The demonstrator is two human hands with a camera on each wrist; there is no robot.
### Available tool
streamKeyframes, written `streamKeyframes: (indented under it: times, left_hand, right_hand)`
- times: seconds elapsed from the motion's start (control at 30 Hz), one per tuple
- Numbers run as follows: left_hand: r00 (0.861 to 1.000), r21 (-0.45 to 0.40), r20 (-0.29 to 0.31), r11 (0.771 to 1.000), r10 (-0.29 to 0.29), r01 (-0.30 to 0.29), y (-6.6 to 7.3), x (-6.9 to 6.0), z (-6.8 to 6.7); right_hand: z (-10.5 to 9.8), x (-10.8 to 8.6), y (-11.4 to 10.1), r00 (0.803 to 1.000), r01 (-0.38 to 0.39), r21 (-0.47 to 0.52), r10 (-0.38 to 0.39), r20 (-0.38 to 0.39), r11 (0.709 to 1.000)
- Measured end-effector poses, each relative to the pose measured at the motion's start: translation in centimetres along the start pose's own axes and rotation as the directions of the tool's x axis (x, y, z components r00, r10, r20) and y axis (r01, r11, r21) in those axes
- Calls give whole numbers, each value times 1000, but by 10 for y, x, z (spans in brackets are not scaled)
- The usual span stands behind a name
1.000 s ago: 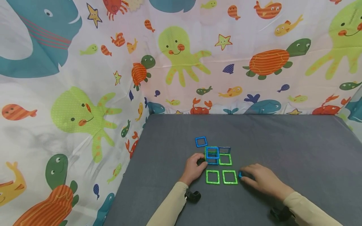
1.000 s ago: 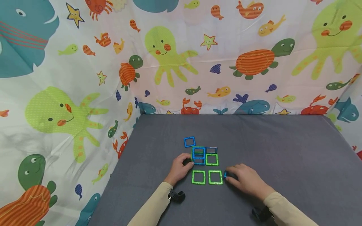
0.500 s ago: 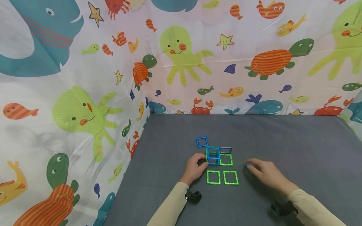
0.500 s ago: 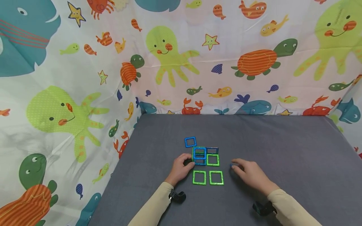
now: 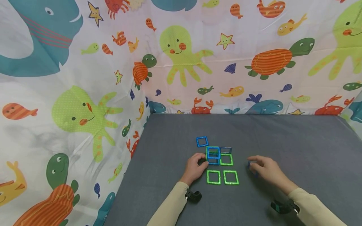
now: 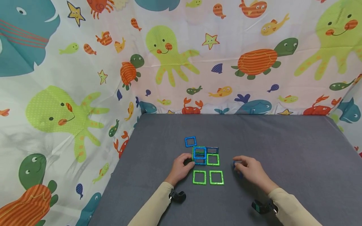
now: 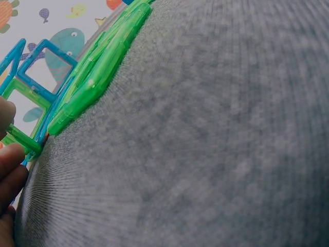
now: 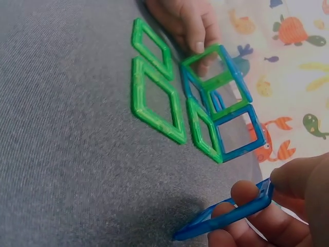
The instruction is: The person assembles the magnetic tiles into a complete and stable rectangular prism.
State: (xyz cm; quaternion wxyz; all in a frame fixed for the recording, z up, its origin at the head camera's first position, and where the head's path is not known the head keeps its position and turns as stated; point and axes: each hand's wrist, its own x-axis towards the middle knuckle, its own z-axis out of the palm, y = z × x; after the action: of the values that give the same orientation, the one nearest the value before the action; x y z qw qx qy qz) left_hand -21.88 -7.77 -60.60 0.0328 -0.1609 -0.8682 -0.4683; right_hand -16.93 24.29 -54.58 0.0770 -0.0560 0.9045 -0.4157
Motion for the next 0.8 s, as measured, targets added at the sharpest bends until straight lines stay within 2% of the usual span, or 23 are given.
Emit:
streamKeyframes:
  times: [0.27,0.5,0.7,0.8]
  left_hand:
    - [1000,-7,7,1000,-9,9,0,0,0]
    - [1000,-5,6,1000,-3,3,0,0,0]
    - [1000,0,-6,1000,15,-15,-2,0,1]
    - [1000,2,-4,1000,19,-19,-3,0,1]
  right_hand:
    - [-1,4,-1,998,-66,121,66,4,990]
    - [-2,14,0,987,-163,291,157,45,943]
    - [-1,22,-5,978,-207,371,197,67,905]
    - [0,25,-7,977,-211,388,200,70,897]
